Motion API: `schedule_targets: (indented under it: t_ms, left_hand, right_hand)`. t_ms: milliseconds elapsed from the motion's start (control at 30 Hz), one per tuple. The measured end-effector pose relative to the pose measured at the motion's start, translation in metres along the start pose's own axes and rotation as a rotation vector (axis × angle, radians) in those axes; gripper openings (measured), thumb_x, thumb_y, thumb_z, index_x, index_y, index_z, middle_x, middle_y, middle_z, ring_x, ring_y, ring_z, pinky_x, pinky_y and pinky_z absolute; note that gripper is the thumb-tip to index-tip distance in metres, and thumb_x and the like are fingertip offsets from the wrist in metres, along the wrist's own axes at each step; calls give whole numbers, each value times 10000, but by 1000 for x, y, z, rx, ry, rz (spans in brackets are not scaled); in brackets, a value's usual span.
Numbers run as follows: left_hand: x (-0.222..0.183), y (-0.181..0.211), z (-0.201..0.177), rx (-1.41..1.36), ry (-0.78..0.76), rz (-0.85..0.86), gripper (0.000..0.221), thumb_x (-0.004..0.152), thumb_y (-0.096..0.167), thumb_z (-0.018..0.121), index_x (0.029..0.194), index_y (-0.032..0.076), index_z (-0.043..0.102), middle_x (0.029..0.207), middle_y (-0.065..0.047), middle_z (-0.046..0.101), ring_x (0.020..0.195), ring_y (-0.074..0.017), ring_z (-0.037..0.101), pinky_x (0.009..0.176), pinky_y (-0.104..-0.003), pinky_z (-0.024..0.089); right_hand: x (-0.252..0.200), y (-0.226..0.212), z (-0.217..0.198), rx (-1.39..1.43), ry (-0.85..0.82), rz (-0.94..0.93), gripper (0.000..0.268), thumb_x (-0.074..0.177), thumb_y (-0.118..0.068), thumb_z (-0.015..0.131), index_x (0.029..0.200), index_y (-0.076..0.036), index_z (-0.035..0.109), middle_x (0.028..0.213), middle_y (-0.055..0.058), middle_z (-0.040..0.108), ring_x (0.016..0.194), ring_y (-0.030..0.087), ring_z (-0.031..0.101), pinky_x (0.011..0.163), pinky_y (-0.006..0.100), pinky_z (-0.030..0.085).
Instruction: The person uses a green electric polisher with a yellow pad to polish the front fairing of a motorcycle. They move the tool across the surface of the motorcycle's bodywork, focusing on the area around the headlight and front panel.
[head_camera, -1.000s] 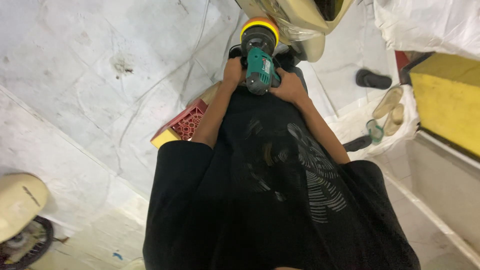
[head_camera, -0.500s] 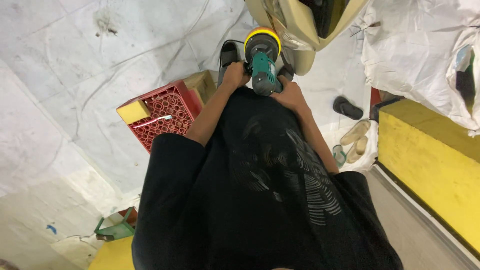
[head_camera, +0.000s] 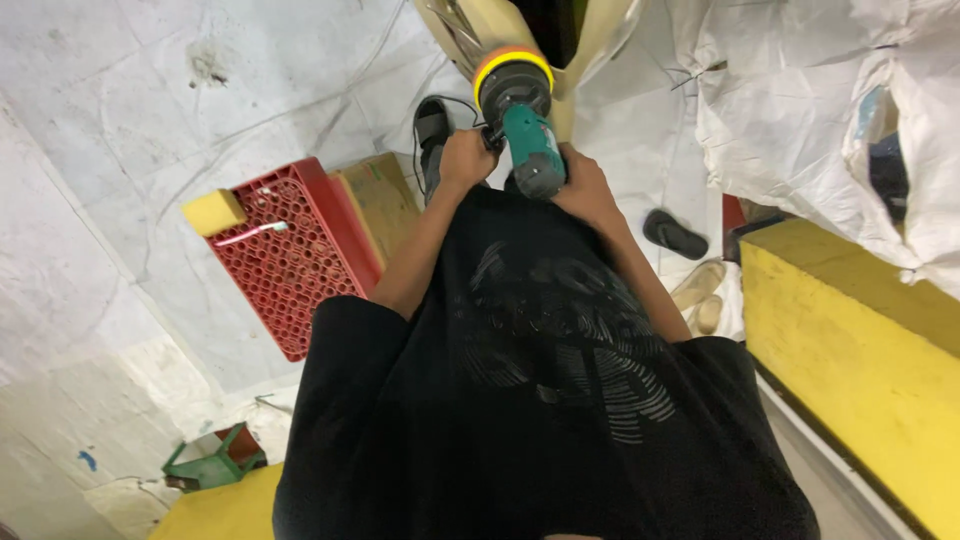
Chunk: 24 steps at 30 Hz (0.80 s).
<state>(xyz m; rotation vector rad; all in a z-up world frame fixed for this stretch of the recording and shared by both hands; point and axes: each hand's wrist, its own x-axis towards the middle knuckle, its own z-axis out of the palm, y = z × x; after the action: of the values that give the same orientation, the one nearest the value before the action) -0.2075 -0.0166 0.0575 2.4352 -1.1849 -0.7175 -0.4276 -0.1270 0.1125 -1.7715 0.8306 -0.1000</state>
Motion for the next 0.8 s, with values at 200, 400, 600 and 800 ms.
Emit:
schedule_targets:
  t_ms: [200, 400, 600, 800]
  left_hand:
    - [-14, 54, 6, 145, -56, 36, 230, 693, 211, 744, 791, 3, 727, 801, -281, 694, 770, -471, 687, 726, -566, 544]
    - [-20, 101, -18, 201, -153, 116, 217, 685, 154, 727, 863, 30, 735, 821, -257, 710, 791, -459, 700, 725, -558, 551]
    - [-2, 91, -6, 27, -116, 178, 246, 655, 155, 737, 854, 10, 727, 822, -261, 705, 790, -469, 691, 716, -567, 547]
    - [23, 89, -6, -96, -288, 59, 244, 722, 260, 750, 839, 46, 755, 774, -255, 682, 780, -467, 681, 691, -560, 535]
  right_hand:
    - [-27, 36, -18, 161, 147, -86, 485, 820, -215, 804, 1219, -14, 618, 980, 215, 734, 934, 354, 754, 808, 398, 561]
    - [-40, 45, -15, 122, 262, -348, 446, 892, -171, 820, 1274, -23, 645, 1171, 204, 727, 1009, 335, 727, 895, 389, 565]
    - [-40, 43, -28, 77, 266, 45, 609, 913, -194, 794, 1415, -57, 478, 1203, 182, 728, 1087, 362, 720, 896, 393, 557]
    - [-28, 16, -50, -68, 282, -132, 766, 910, -141, 830, 1463, -59, 306, 1280, 292, 643, 1190, 451, 672, 972, 480, 526]
